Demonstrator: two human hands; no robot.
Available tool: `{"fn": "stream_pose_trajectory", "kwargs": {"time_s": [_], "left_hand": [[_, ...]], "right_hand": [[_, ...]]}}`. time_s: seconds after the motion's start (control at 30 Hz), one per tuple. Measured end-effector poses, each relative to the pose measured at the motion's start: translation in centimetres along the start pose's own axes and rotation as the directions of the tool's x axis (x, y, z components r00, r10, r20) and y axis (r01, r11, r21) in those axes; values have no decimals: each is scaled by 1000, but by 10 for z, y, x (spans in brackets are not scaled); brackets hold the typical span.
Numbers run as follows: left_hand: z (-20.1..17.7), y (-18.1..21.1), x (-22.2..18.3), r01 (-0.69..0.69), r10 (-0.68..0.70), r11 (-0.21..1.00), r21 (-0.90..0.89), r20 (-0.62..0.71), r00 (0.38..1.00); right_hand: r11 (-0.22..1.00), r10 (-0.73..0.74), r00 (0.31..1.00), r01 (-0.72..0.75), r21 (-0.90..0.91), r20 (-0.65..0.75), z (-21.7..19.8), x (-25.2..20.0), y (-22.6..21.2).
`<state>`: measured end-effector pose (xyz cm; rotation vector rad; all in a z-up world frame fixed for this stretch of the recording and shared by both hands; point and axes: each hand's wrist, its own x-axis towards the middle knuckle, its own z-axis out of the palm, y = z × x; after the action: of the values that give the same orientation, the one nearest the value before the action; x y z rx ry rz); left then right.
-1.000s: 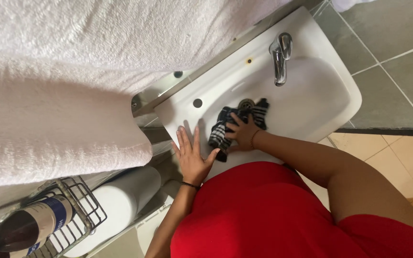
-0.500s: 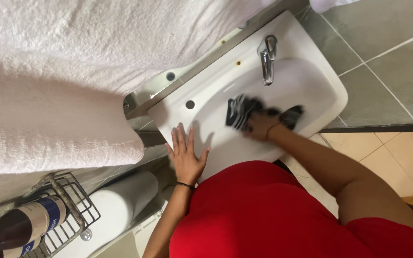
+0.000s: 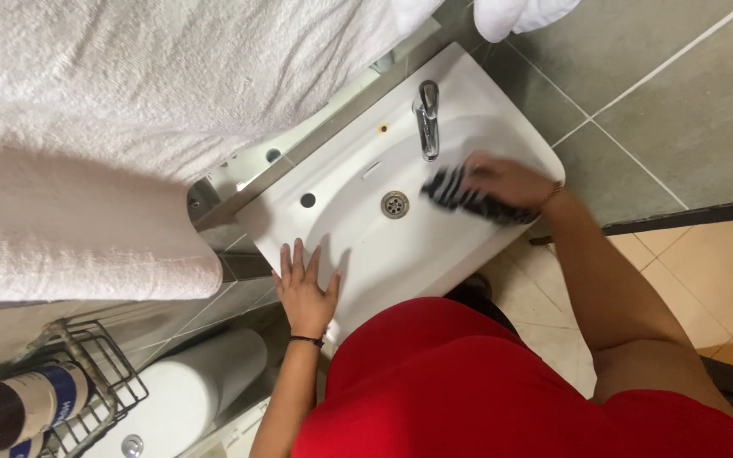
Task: Cleaning a bathroom sink with a cloth.
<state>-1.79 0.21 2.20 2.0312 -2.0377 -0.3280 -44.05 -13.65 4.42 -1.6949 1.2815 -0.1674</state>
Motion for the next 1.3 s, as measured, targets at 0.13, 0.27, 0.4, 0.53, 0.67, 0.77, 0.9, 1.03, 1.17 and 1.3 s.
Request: {"fn": "stream_pose_trajectory", "kwargs": {"time_s": [0.13, 0.27, 0.4, 0.53, 0.67, 0.77, 0.9, 1.03, 1.17, 1.3], "left_hand": [[-1, 4, 0, 12, -11, 1000, 19, -30, 999], [1, 9, -2, 39, -35, 998, 53, -70, 997], [8, 13, -3, 111, -101, 988, 108, -90, 991], [10, 24, -3, 229, -214, 960, 163, -105, 971], [9, 39, -4, 323, -299, 920, 220, -135, 944], [14, 44, -2, 389, -354, 907, 159, -209, 912], [17, 65, -25, 434, -399, 898, 78, -273, 875], [19, 73, -25, 548, -522, 836, 8, -295, 800], [16, 76, -15, 738, -734, 670, -77, -217, 644], [24, 72, -15, 839, -833, 543, -41, -153, 532]], "right_hand": [[979, -12, 863, 114, 171, -505, -42, -3, 18], [997, -60, 670, 78, -10, -740, -51, 34, 42], [860, -318, 680, -86, -503, -661, -48, 65, 31], [743, -397, 753, -73, -666, -525, -56, 97, 36], [690, -441, 808, 26, -724, -391, -66, 117, 27], [636, -487, 820, 97, -765, -301, -84, 118, 31], [615, -509, 839, 198, -764, -192, -84, 81, 49], [586, -577, 796, 247, -772, -184, -93, 99, 41], [537, -633, 746, 234, -810, -204, -96, 123, 28], [570, -580, 799, 259, -780, -159, -101, 99, 33]]}}
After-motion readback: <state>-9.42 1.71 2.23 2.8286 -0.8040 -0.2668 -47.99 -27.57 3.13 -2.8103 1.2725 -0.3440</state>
